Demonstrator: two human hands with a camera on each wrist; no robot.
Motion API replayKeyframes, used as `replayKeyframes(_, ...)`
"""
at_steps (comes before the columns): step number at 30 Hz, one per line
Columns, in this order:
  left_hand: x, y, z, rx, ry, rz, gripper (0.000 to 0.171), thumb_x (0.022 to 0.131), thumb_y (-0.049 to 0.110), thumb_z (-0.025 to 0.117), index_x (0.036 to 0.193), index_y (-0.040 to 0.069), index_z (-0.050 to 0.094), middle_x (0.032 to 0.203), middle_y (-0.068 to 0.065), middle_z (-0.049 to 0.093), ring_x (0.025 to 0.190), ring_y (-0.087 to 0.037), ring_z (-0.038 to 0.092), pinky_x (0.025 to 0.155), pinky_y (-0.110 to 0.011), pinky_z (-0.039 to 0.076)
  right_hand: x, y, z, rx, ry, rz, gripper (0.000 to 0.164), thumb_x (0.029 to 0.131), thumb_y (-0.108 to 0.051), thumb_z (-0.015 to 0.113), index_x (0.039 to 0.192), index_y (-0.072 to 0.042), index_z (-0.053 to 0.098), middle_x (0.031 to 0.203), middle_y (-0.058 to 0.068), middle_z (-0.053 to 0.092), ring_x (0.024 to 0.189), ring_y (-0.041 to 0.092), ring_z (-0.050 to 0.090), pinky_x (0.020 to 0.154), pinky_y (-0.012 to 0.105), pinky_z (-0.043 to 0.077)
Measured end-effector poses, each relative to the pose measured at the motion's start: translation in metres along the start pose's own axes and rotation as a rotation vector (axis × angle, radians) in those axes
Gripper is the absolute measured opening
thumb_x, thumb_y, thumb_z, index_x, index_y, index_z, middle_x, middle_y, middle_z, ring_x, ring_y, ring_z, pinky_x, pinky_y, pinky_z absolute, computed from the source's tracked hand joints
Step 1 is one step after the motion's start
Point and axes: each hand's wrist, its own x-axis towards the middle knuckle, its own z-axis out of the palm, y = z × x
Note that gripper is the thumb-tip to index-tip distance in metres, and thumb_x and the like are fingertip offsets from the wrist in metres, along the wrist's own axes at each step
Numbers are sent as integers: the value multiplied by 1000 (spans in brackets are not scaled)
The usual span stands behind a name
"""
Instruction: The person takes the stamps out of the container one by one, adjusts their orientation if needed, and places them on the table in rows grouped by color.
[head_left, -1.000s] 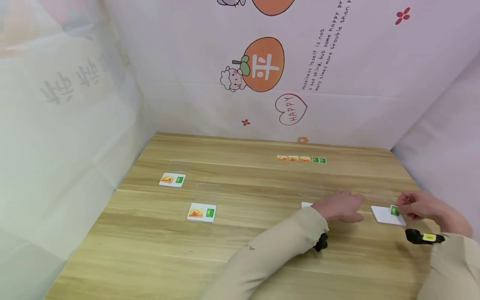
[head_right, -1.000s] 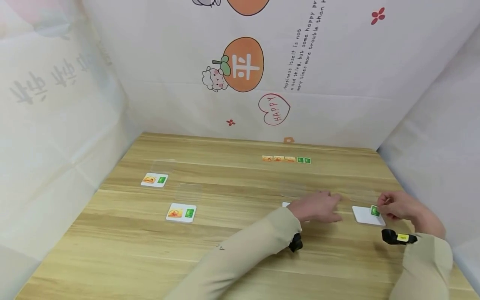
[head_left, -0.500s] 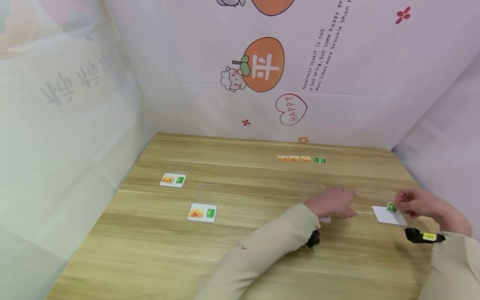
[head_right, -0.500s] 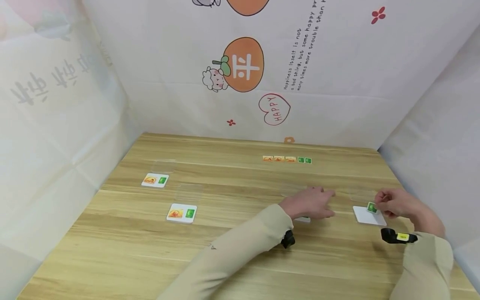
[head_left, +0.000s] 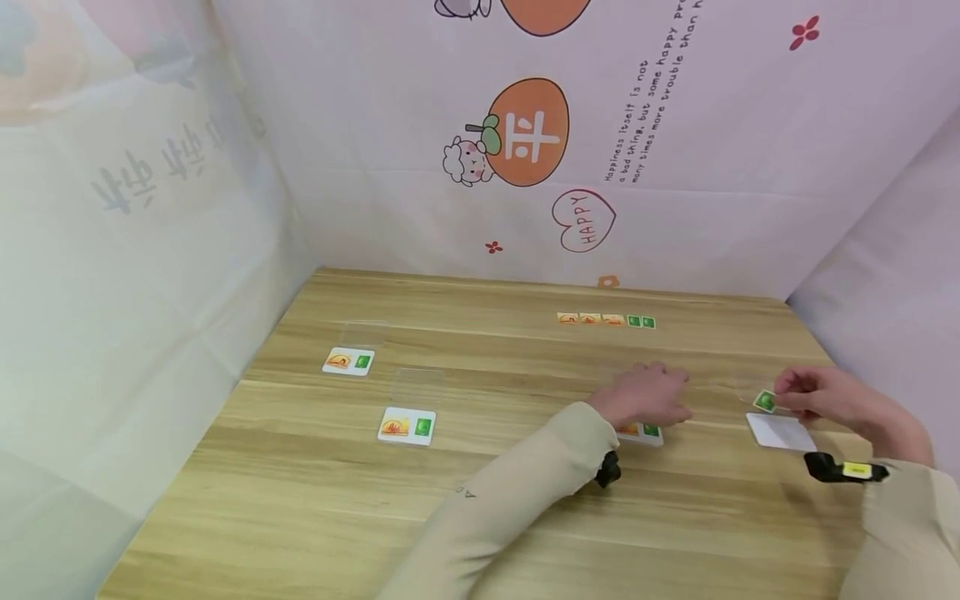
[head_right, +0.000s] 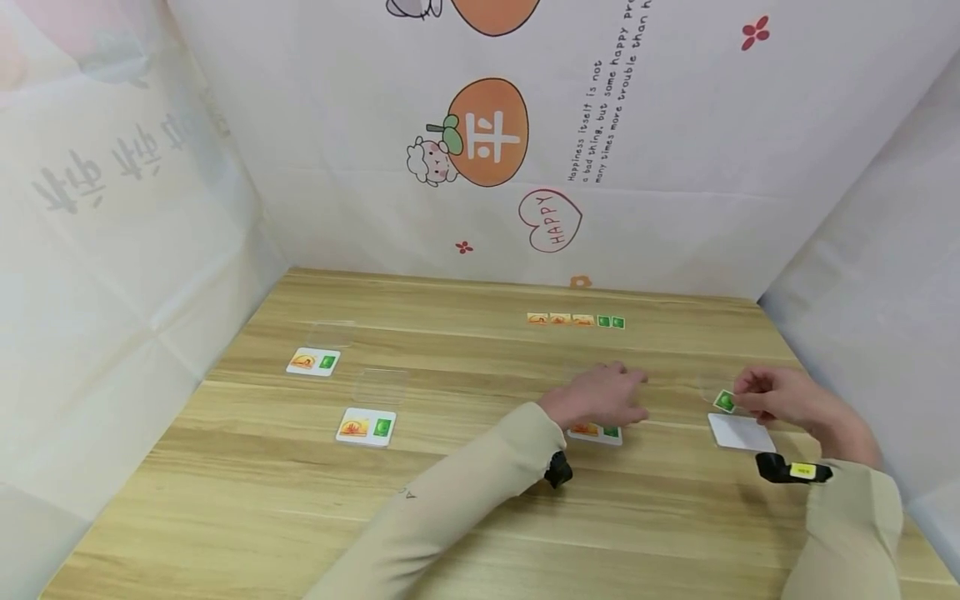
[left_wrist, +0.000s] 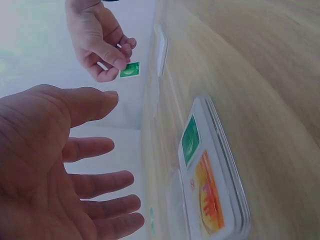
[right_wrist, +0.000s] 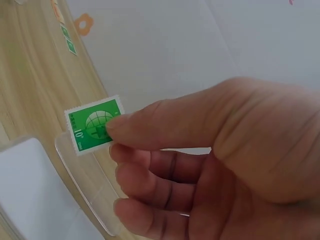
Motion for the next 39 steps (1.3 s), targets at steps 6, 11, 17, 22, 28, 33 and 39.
replayKeyframes(6,-4,-9,-1,-15,12,-29,56,97,52,51,149,38,34,152,16,37,142,-9,35,111,-30,37,5,-6,2,27,6,-38,18,95,-9,62,99,7,55,77,-3,61,64,9,57,59,28,51)
replayKeyframes(11,-8,-15,-3,-7,29,-30,56,97,53,52,149,38,36,150,15,39,141,-9,37,110,-32,39,11,-10,2,42,3,-49,17,96,-9,61,97,6,54,74,-3,59,63,9,56,58,29,51)
replayKeyframes(17,-11,-24,-2,-18,47,-23,55,97,51,52,148,36,38,147,15,43,141,-9,37,112,-33,37,21,-18,3,18,-3,-55,17,96,-11,62,97,5,55,74,-4,58,63,8,55,58,28,50)
replayKeyframes(22,-15,-30,2,8,58,-4,54,97,52,51,147,35,39,143,13,47,139,-10,40,113,-32,35,23,-26,5,14,-25,-53,20,97,-13,61,100,5,54,76,0,58,65,10,55,60,29,51)
replayKeyframes(28,-20,-33,2,0,62,18,53,98,50,51,147,32,40,143,11,47,140,-12,39,114,-31,33,29,-33,9,6,-29,-54,16,96,-10,60,98,5,54,74,-1,56,65,11,55,60,29,51)
replayKeyframes(33,-25,-36,2,-2,68,35,53,98,46,50,147,31,41,149,9,45,141,-15,38,115,-33,34,39,-39,11,-5,-49,-79,14,95,-6,60,97,6,53,74,0,56,63,8,54,58,28,50)
replayKeyframes(39,-30,-43,1,23,71,42,52,98,47,49,147,29,41,148,10,46,141,-12,39,114,-29,33,53,-48,12,-13,-55,-89,14,94,-6,61,96,6,54,75,1,59,63,8,55,58,28,51)
